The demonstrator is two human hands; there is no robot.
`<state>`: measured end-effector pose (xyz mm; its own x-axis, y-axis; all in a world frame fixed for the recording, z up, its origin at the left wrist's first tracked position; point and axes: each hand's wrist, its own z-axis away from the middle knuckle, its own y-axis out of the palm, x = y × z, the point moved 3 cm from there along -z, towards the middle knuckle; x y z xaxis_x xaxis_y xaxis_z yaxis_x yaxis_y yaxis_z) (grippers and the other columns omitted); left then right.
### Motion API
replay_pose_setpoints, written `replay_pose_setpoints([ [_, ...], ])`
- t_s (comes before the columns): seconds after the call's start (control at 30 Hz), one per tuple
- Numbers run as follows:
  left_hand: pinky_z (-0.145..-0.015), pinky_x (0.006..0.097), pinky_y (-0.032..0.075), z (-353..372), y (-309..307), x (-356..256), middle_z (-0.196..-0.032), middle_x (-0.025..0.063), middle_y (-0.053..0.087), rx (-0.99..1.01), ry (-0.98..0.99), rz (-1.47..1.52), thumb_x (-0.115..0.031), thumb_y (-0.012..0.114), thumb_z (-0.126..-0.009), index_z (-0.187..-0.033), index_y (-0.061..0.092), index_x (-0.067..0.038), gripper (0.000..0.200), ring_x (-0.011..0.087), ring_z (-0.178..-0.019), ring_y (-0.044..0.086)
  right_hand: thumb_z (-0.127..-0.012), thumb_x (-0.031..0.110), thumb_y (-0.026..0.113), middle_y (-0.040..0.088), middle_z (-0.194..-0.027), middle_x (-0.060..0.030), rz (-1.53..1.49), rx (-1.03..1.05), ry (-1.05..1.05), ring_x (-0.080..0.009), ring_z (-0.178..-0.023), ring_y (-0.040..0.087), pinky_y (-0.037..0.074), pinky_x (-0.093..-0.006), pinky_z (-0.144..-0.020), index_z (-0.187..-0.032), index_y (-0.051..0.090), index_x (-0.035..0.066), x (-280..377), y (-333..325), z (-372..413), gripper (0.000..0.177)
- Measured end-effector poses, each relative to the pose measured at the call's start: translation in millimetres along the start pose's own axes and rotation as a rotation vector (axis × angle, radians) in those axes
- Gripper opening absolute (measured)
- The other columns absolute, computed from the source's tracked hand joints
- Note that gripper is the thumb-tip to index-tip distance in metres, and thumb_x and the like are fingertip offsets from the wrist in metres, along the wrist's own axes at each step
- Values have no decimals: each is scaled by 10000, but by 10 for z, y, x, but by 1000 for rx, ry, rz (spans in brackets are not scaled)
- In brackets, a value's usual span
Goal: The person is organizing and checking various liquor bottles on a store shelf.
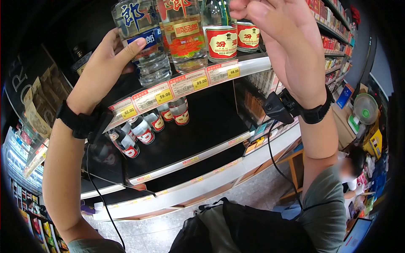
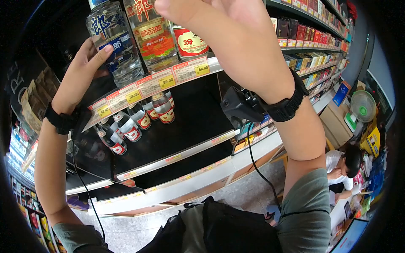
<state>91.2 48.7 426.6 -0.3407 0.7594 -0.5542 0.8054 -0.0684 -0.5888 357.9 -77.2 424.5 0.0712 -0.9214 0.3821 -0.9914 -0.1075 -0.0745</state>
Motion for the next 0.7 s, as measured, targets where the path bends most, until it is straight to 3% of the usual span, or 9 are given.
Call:
replay_pose_setpoints([
  [0.1, -934, 302, 550, -14, 14, 61, -1279, 119, 702, -13, -94, 41, -523, 668, -1042, -1510, 445, 32, 760, 158, -1177, 659, -959, 65, 731, 538, -1161, -34, -35, 23, 2, -141, -1118, 579, 490, -282, -993, -1501, 435, 1, -15, -104, 116, 621],
  [0.17, -935, 272, 519, 3, 28, 40, -1339, 11, 661, -5, -128, -12, -513, 627, -1067, -1531, 492, -83, 647, 77, -1180, 610, -960, 65, 731, 534, -1167, -32, -39, 5, 37, -141, -1119, 578, 487, -282, -999, -1507, 431, 4, -29, -124, 227, 626],
  [0.27, -934, 278, 537, 8, -18, 56, -1327, 26, 662, 4, -175, -56, -526, 637, -1058, -1528, 500, -76, 665, 86, -1175, 621, -971, 95, 745, 526, -1182, -29, -112, -15, 108, -149, -1138, 577, 485, -280, -1010, -1530, 405, 21, -161, -241, 383, 659],
  [0.33, -946, 291, 546, 20, -13, 17, -1329, 41, 657, -18, -180, -81, -539, 643, -1050, -1529, 502, -72, 683, 96, -1181, 626, -961, 162, 768, 558, -1251, -77, 153, 63, -10, -194, -1189, 610, 500, -356, -1048, -1481, 465, -11, -257, -362, 425, 626],
  [0.37, -948, 291, 546, 18, -11, -3, -1331, 40, 654, -16, -171, -92, -540, 645, -1048, -1530, 501, -71, 688, 96, -1184, 625, -970, 180, 760, 515, -1159, -46, 178, 65, 2, -159, -1117, 552, 454, -332, -1030, -1466, 463, -6, -281, -366, 505, 607],
  [0.47, -959, 291, 544, 17, -12, 13, -1335, 39, 647, -22, -165, -115, -539, 651, -1045, -1531, 501, -71, 692, 97, -1195, 620, -971, 181, 759, 525, -1175, -52, 225, 108, 67, -169, -1124, 558, 441, -331, -1042, -1456, 461, -8, -318, -413, 657, 599],
  [0.7, -989, 297, 532, -11, -31, 36, -1364, 36, 641, -18, -169, -150, -537, 653, -1045, -1529, 509, -86, 676, 106, -1237, 599, -970, 38, 709, 526, -1154, -33, 149, 119, 146, -141, -1093, 529, 430, -321, -1033, -1405, 505, 22, -464, -590, 1003, 481],
])
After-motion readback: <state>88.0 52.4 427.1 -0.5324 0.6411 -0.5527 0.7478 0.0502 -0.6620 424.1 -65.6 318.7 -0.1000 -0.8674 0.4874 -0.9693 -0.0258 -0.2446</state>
